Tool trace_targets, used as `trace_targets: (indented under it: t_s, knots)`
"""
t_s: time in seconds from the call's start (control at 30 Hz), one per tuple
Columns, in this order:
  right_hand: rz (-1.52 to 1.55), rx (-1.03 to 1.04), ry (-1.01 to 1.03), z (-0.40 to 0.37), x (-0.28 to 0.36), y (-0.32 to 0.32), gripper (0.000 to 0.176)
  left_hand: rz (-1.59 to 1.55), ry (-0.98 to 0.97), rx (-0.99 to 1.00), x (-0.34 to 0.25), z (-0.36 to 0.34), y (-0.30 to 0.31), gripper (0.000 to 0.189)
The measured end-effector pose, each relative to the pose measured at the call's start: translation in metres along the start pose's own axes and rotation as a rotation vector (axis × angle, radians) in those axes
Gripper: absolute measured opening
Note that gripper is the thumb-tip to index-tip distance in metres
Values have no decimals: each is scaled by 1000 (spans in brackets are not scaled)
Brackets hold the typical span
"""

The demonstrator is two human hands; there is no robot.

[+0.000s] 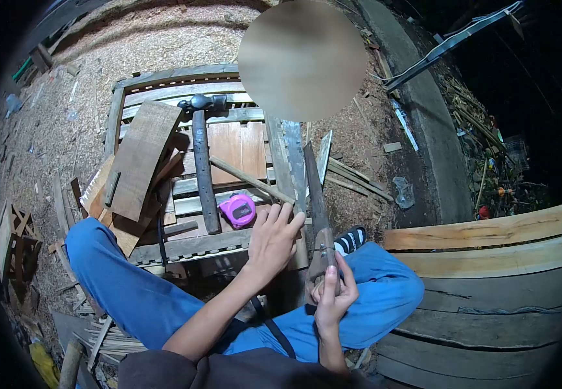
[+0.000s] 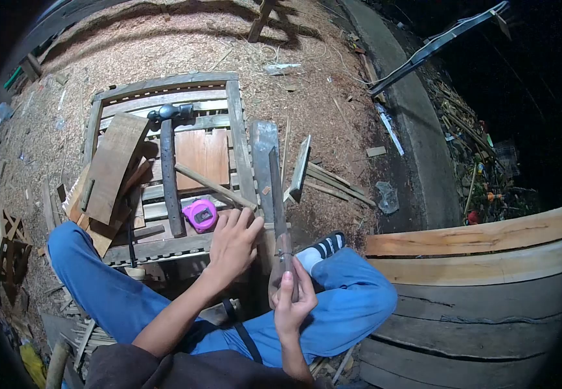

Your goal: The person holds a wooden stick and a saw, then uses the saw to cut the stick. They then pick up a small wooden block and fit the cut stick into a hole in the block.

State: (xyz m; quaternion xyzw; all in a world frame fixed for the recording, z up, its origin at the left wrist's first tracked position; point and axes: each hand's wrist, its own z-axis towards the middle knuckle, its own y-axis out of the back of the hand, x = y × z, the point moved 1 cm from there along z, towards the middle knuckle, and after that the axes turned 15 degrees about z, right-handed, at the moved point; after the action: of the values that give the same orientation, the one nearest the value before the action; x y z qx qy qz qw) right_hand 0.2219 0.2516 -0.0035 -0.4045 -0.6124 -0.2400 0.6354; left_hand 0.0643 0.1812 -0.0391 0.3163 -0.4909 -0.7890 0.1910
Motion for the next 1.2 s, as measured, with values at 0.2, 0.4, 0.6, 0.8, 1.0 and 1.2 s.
trace_targets:
  t_s: [0.2, 0.4, 0.6, 0.8, 1.0, 1.2]
  knots:
    - [-130, -47, 161, 0, -32, 8, 39, -26, 24, 70, 1, 3, 0, 59]
    - [-38, -34, 217, 2, -8, 6, 36, -5, 11, 12, 0, -2, -2, 55]
    - [-44, -27, 134, 0, 2, 7, 35, -139, 80, -211, 0, -3, -6, 34]
    - [-328, -54, 373, 8, 34, -1, 21, -245, 124, -239, 8, -6, 21, 33]
    - [-628, 262, 452, 64, 98, -45, 28, -141, -119, -271, 24, 26, 92, 34]
    - [-655, 528, 529, 103, 98, -57, 29, -90, -215, -320, 50, 37, 102, 33]
